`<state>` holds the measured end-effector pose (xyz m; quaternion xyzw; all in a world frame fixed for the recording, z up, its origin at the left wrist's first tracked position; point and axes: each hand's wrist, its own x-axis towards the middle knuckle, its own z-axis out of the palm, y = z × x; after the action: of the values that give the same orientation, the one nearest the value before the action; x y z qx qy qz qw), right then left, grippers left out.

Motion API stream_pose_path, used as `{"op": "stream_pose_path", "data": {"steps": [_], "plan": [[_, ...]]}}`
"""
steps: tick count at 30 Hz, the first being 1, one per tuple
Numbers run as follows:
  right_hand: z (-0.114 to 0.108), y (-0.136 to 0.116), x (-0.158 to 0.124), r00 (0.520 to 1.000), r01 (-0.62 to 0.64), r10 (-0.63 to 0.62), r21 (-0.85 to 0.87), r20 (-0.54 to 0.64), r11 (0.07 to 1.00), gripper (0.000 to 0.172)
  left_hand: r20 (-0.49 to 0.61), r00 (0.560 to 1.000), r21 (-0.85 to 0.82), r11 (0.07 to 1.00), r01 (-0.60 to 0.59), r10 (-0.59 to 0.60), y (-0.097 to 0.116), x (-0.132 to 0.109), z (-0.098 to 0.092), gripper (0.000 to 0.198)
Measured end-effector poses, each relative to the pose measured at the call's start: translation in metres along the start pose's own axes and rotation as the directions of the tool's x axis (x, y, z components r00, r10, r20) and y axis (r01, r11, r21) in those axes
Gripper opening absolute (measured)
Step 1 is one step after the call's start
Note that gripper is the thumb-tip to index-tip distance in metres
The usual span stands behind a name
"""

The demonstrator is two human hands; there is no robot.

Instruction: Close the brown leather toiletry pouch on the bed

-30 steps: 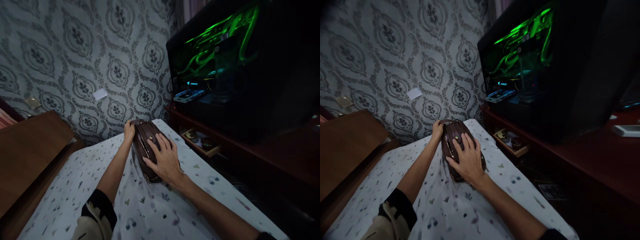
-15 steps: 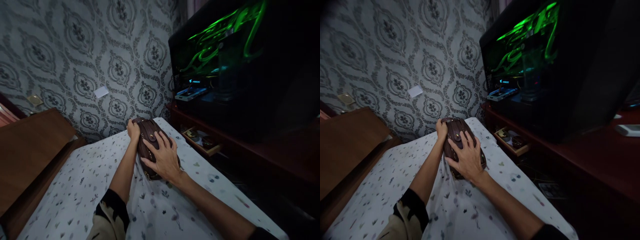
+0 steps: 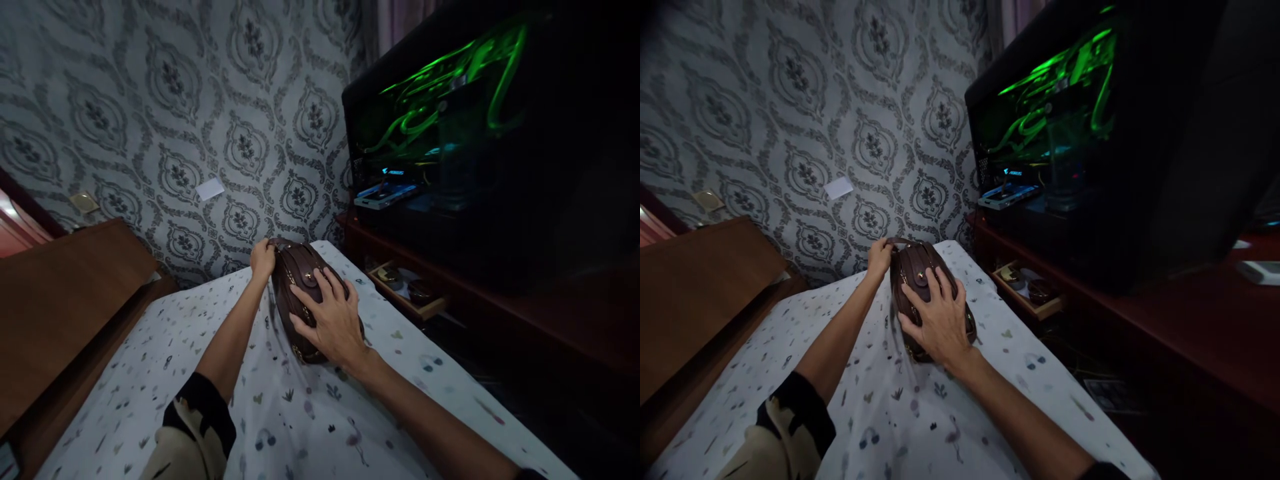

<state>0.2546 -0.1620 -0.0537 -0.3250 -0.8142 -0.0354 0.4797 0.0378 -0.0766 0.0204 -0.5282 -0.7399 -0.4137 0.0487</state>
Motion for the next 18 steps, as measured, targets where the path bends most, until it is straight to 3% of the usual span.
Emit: {"op": "stream_pose_path", "data": {"steps": [10, 14, 18], "plan": [[0.001, 0.000, 0.000, 1.000, 0.004, -0.003, -0.024, 0.011, 1.000, 0.043, 0.110, 0.989, 0.104, 0.989, -0.109, 0.098, 0.020, -0.003, -0.019, 0.015], [0.002, 0.002, 0.000, 1.000, 0.006, -0.006, -0.001, 0.004, 1.000, 0.046, 0.174, 0.975, 0.077, 0.985, -0.156, 0.140, 0.028, 0.017, -0.009, 0.017], [0.002, 0.003, -0.001, 1.000, 0.006, -0.006, 0.007, 0.009, 1.000, 0.049, 0.269, 0.951, 0.010, 0.987, -0.159, 0.150, 0.034, 0.035, 0.012, 0.012]]}}
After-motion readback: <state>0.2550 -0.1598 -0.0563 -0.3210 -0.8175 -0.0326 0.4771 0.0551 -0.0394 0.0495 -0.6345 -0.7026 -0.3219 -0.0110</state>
